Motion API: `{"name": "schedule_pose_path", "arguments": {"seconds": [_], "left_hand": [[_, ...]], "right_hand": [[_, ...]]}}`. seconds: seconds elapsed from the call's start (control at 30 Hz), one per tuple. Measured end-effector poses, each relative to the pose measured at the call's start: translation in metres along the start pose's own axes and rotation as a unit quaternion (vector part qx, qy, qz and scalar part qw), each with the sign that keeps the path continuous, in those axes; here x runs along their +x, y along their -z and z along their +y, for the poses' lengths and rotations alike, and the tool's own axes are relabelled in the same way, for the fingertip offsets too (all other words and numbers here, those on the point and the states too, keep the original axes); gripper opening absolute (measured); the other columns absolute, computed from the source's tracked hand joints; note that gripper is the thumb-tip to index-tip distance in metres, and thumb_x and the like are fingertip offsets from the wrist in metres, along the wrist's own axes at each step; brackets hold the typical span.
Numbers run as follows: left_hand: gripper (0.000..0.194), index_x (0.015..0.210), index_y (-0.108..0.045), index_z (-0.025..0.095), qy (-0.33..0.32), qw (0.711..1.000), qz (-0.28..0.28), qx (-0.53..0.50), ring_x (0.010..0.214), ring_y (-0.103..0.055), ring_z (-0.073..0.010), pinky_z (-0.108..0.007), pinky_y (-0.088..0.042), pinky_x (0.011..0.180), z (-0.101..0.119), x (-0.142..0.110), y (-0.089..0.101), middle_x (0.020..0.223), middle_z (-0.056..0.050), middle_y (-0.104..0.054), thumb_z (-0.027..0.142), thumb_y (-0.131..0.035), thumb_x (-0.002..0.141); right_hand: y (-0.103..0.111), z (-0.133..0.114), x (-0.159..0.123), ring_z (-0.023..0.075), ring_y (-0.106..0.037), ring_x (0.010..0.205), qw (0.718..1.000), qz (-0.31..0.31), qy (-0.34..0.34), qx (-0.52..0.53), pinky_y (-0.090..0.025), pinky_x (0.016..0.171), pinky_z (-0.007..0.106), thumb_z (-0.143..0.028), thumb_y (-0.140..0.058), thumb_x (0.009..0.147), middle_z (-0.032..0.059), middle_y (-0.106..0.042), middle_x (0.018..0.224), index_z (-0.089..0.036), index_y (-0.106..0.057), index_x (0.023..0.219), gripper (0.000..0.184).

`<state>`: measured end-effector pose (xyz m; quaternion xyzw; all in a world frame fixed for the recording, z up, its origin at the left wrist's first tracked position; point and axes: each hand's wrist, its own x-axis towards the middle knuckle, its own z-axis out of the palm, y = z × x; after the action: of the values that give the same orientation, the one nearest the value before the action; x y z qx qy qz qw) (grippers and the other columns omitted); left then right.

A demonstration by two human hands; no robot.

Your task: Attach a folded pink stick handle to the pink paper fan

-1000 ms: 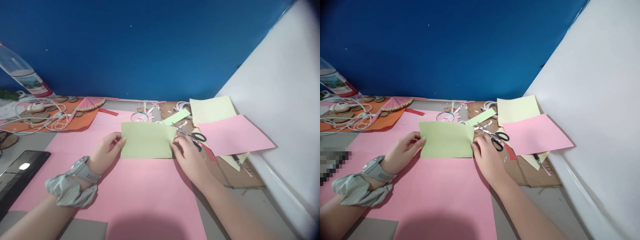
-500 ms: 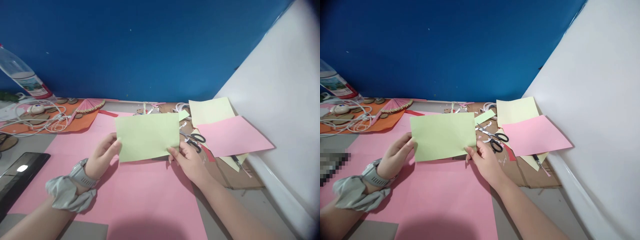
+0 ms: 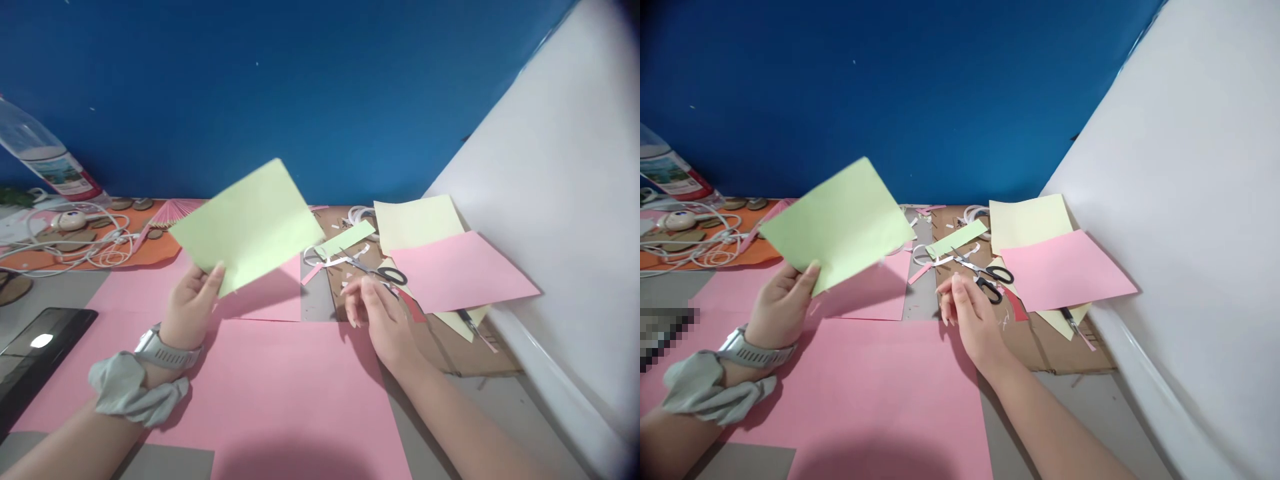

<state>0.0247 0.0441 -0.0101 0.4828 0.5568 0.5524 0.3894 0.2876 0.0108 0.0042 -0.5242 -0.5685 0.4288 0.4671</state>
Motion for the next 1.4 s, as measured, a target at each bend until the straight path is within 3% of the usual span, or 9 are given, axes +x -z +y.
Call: {"name": "schedule_pose_path", "arguments": {"seconds": [0.13, 0.27, 0.43, 0.63, 0.83, 1.0, 1.17, 1.3, 1.4], "left_hand": [[0.035, 0.1, -0.06, 0.019, 0.006, 0.997, 0.056, -0.042, 0.072, -0.064, -0.0151, -0.025, -0.051, 0.068, -0.006, 0.008, 0.005, 0.075, 0.0, -0.068, 0.043, -0.065, 0.075], [0.038, 0.104, -0.058, 0.02, -0.008, 0.996, 0.041, -0.077, 0.084, -0.066, -0.0161, -0.027, -0.051, 0.079, -0.004, 0.007, 0.001, 0.086, -0.001, -0.071, 0.036, -0.07, 0.072], [0.035, 0.101, -0.058, 0.021, -0.004, 0.998, 0.007, -0.064, 0.073, -0.067, -0.0144, -0.023, -0.053, 0.07, 0.003, 0.0, -0.004, 0.079, 0.001, -0.072, 0.034, -0.071, 0.071], [0.036, 0.103, -0.059, 0.02, 0.023, 0.993, -0.12, -0.003, 0.06, -0.066, -0.0162, -0.026, -0.053, 0.058, 0.007, -0.012, -0.007, 0.068, 0.0, -0.07, 0.037, -0.069, 0.072], [0.031, 0.106, -0.059, 0.019, -0.025, 0.979, -0.198, 0.046, 0.061, -0.063, -0.0158, -0.025, -0.052, 0.054, 0.008, -0.02, -0.011, 0.072, -0.002, -0.067, 0.032, -0.063, 0.078], [0.025, 0.1, -0.062, 0.02, -0.028, 0.97, -0.239, 0.031, 0.077, -0.067, -0.0196, -0.026, -0.055, 0.063, 0.007, -0.02, -0.006, 0.086, -0.005, -0.069, 0.035, -0.06, 0.08], [0.035, 0.111, -0.059, 0.019, 0.008, 0.954, -0.293, 0.054, 0.102, -0.061, -0.0247, -0.036, -0.05, 0.089, 0.003, -0.017, -0.006, 0.111, -0.008, -0.066, 0.04, -0.053, 0.084], [0.028, 0.092, -0.068, 0.019, 0.015, 0.975, -0.199, 0.097, 0.11, -0.056, -0.0274, -0.039, -0.039, 0.102, 0.002, -0.015, -0.008, 0.106, -0.007, -0.068, 0.041, -0.063, 0.076], [0.024, 0.08, -0.069, 0.018, 0.024, 0.992, -0.103, 0.075, 0.103, -0.06, -0.0291, -0.039, -0.042, 0.099, 0.002, -0.011, -0.007, 0.096, -0.007, -0.071, 0.04, -0.07, 0.069]], "right_hand": [[0.001, 0.003, -0.001, 0.0104, -0.041, 0.048, 1.0, -0.028, 0.0, -0.006, -0.036, 0.05, 0.023, -0.044, -0.032, 0.094, -0.0054, -0.043, 0.053, -0.022, -0.049, 0.08, 0.031], [-0.001, 0.005, -0.004, 0.01, -0.042, 0.049, 0.998, -0.047, -0.01, -0.048, -0.037, 0.05, 0.023, -0.042, -0.034, 0.094, -0.0056, -0.044, 0.054, -0.022, -0.049, 0.083, 0.028], [-0.002, 0.001, -0.005, 0.0107, -0.045, 0.052, 0.995, -0.064, -0.006, -0.075, -0.038, 0.052, 0.023, -0.042, -0.035, 0.094, -0.0048, -0.046, 0.056, -0.022, -0.05, 0.085, 0.027], [0.0, 0.005, -0.005, 0.0104, -0.045, 0.048, 0.992, -0.117, -0.024, -0.037, -0.039, 0.05, 0.024, -0.048, -0.042, 0.089, -0.0052, -0.047, 0.059, -0.021, -0.049, 0.091, 0.028], [0.001, 0.007, -0.002, 0.0105, -0.042, 0.05, 0.992, -0.08, -0.035, -0.09, -0.034, 0.052, 0.024, -0.046, -0.039, 0.091, -0.004, -0.042, 0.055, -0.02, -0.039, 0.061, 0.039], [0.0, 0.005, 0.0, 0.0102, -0.042, 0.049, 0.993, -0.083, -0.013, -0.08, -0.034, 0.052, 0.024, -0.042, -0.037, 0.093, -0.005, -0.043, 0.054, -0.021, -0.04, 0.064, 0.036], [0.002, 0.007, -0.002, 0.0112, -0.044, 0.051, 0.989, -0.089, -0.016, -0.114, -0.035, 0.053, 0.024, -0.041, -0.04, 0.092, -0.0038, -0.044, 0.054, -0.02, -0.041, 0.063, 0.035], [0.0, 0.008, -0.003, 0.0116, -0.042, 0.049, 0.994, -0.055, -0.005, -0.097, -0.035, 0.05, 0.024, -0.043, -0.037, 0.092, -0.0036, -0.045, 0.057, -0.022, -0.048, 0.072, 0.031], [-0.003, 0.003, -0.002, 0.0123, -0.04, 0.047, 0.994, -0.035, -0.004, -0.101, -0.036, 0.048, 0.025, -0.042, -0.035, 0.092, -0.0044, -0.045, 0.058, -0.024, -0.049, 0.082, 0.025]]}}
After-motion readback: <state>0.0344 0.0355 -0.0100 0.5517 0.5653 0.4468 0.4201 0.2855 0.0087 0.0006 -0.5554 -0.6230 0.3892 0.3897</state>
